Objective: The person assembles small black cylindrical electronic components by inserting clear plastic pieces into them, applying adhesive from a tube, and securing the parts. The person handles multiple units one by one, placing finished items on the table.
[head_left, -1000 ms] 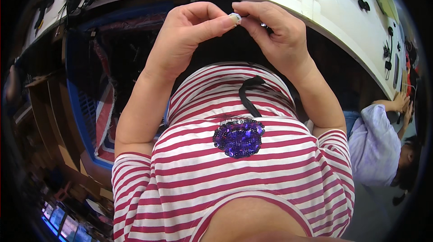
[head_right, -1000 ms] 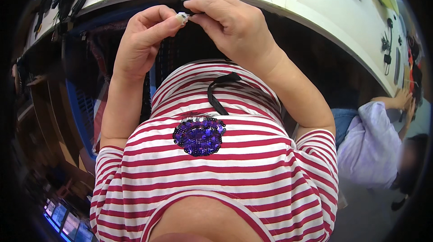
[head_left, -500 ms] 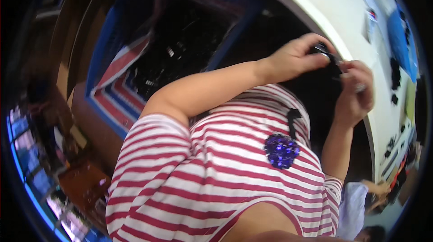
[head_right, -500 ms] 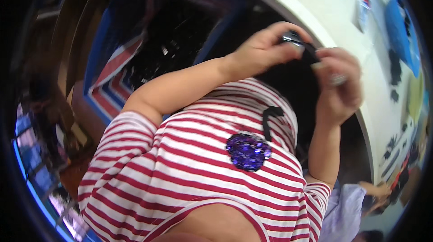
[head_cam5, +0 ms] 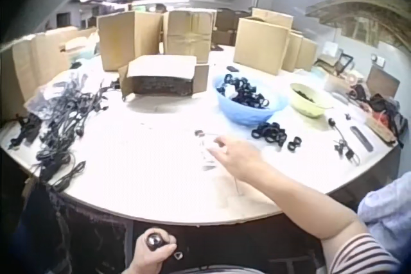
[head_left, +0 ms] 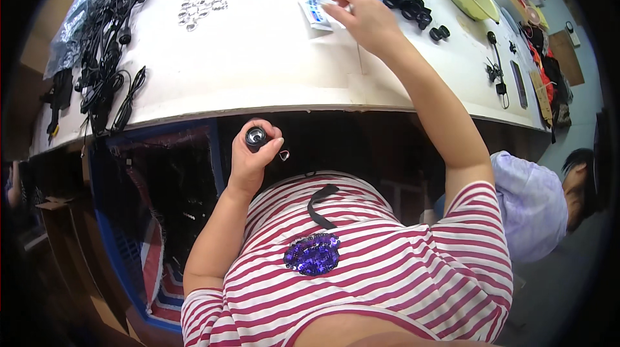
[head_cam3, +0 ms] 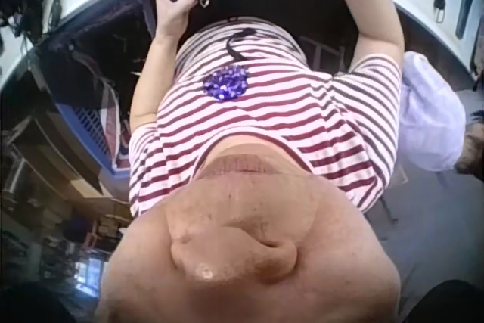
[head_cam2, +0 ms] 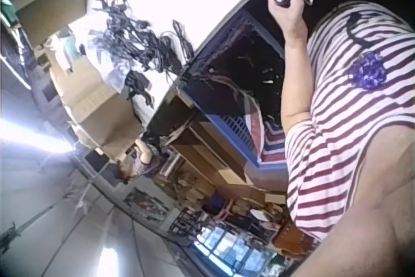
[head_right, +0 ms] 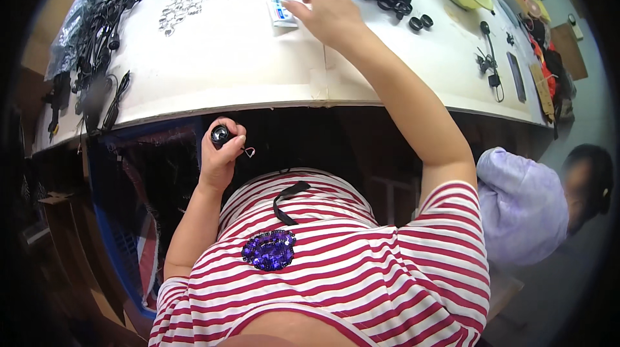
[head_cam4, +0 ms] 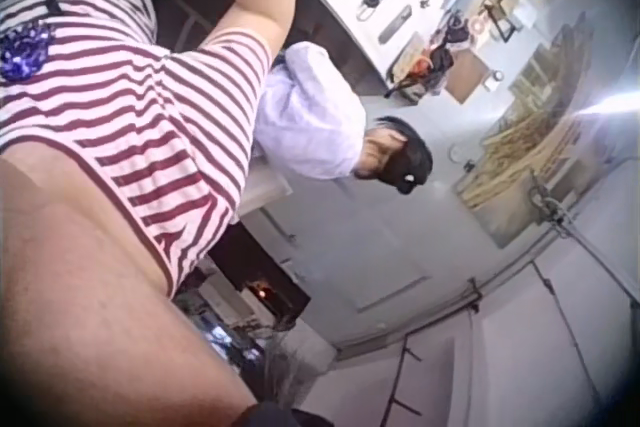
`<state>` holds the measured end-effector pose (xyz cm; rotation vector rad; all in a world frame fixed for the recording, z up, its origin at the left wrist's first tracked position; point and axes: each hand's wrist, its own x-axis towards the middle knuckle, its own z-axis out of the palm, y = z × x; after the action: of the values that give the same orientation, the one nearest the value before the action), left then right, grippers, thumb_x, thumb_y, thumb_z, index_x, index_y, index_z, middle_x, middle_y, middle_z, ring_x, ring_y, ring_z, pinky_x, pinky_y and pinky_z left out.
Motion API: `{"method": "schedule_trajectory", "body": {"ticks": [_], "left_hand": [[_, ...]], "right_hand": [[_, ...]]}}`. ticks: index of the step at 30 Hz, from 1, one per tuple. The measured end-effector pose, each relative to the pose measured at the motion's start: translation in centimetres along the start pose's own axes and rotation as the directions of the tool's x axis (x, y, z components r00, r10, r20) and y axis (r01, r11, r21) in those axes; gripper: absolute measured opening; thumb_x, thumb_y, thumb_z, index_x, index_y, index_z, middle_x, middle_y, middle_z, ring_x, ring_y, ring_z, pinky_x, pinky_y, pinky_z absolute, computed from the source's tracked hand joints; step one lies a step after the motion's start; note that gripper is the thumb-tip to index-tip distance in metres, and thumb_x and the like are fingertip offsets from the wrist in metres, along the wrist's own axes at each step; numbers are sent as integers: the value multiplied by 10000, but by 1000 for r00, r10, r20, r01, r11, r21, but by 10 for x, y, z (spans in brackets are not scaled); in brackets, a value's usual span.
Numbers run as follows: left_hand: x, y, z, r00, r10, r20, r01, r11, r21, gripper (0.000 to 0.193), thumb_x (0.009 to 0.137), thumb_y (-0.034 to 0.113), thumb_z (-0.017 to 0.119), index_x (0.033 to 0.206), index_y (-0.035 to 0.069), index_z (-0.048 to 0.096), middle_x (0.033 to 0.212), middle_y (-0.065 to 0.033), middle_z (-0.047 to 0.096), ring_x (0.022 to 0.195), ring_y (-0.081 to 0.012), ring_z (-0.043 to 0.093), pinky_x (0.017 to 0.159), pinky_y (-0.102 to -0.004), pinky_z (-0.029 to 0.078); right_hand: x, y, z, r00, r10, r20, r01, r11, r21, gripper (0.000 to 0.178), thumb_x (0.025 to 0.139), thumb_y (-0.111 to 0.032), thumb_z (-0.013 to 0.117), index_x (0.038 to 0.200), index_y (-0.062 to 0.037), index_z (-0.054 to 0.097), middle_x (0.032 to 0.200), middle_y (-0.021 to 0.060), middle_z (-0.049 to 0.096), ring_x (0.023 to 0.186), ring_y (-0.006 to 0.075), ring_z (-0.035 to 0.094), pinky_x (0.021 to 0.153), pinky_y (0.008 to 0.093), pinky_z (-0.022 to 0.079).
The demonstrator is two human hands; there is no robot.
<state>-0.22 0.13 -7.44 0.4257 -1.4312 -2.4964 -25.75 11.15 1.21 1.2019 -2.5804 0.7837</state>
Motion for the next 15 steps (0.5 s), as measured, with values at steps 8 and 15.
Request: {"method": "schedule_trajectory", "body": {"ticks": [8,15], "left_hand": [[-3,-2,7,990,119,-71,-109,985,131,99,777,25,554,800,65,466,662,20,399,509,-19,299,459,-161,257],[0,52,2,974,207,-91,-198,975,103,287,896,196,524,1101,1,470,706,24,406,486,-30,214,496,-176,291]], "right_hand": [[48,2,36,967,216,137,-236,959,156,361,666,-338,662,891,-57,651,898,158,635,864,287,604,756,372,469],[-42,-80,10,993,-102,63,42,790,611,285,731,-388,618,742,-102,613,693,114,618,703,303,603,615,394,456]]}}
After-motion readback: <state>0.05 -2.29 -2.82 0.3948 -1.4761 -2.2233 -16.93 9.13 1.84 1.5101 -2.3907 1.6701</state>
